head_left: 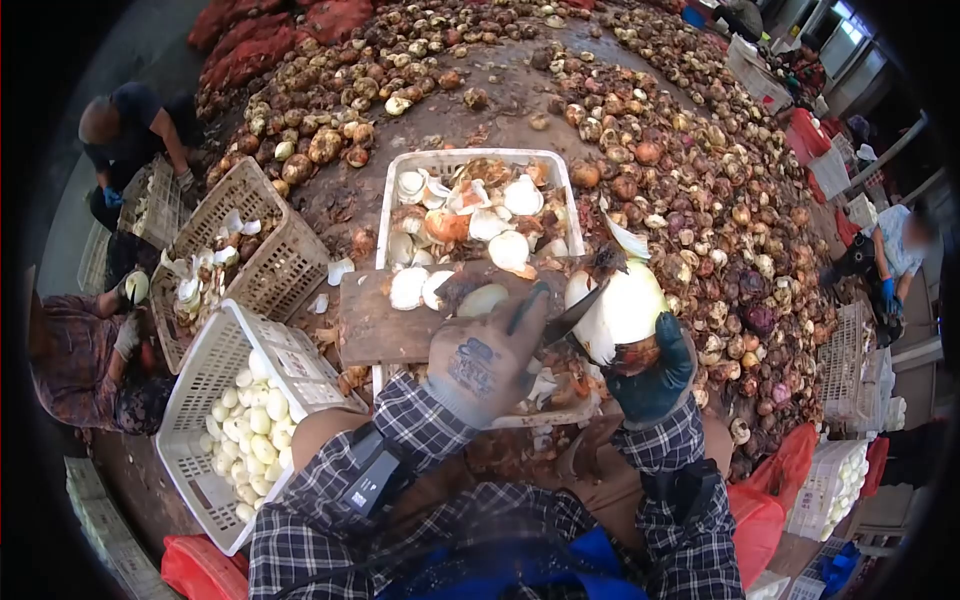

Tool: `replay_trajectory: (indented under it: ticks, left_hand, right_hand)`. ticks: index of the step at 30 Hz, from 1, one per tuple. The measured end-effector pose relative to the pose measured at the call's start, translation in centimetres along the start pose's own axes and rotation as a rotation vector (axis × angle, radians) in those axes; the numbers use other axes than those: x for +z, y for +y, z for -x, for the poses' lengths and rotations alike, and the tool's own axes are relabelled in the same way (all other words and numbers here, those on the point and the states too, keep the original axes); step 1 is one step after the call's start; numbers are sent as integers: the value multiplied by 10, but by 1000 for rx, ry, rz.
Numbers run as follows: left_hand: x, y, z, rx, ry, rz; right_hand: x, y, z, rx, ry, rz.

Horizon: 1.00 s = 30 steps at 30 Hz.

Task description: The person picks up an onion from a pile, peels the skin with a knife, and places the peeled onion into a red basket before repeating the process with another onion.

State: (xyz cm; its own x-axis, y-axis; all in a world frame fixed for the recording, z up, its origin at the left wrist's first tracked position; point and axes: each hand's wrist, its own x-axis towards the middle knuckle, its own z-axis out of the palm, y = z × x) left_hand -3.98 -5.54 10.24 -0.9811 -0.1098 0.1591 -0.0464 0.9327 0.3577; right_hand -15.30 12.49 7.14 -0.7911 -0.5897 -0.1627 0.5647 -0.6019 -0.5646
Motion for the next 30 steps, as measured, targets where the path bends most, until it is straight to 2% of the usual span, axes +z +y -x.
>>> replay_trajectory:
  ticks: [6,11,14,17,20,22,23,26,28,30]
  left_hand:
    - [1,2,-4,-95,-74,8]
    - [1,0,-9,-87,-64,101]
    - [20,-20,-10,-107,-41,437]
    - [6,-22,-13,-164,-112,505]
    - [2,-22,-17,-102,-73,318]
    - [5,-29,-17,-81,-70,454]
    - [8,-35,-18,-71,-64,521]
    - [14,-55,-23,-334,-251,776]
    - [3,-57,-28,-352,-320,808]
    - [-2,-62,-31,-389,-400,899]
  right_hand:
    - [-7,0,-4,-11,26,74]
    - [10,-2,-3,-132,-11,498]
    - [12,-1,-6,-169,0,703]
    - [10,-1,-11,-237,-22,964]
    - [9,-2,-12,-337,-58,1283]
    - [9,0,-11,-433,-91,1458]
    - [10,0,-11,-427,-109,1450]
    - [10,-3,-13,-389,-153,1411]
    - [6,-3,-13,-319,-175,1366]
    - [-1,-3,-17,-185,-171,1152]
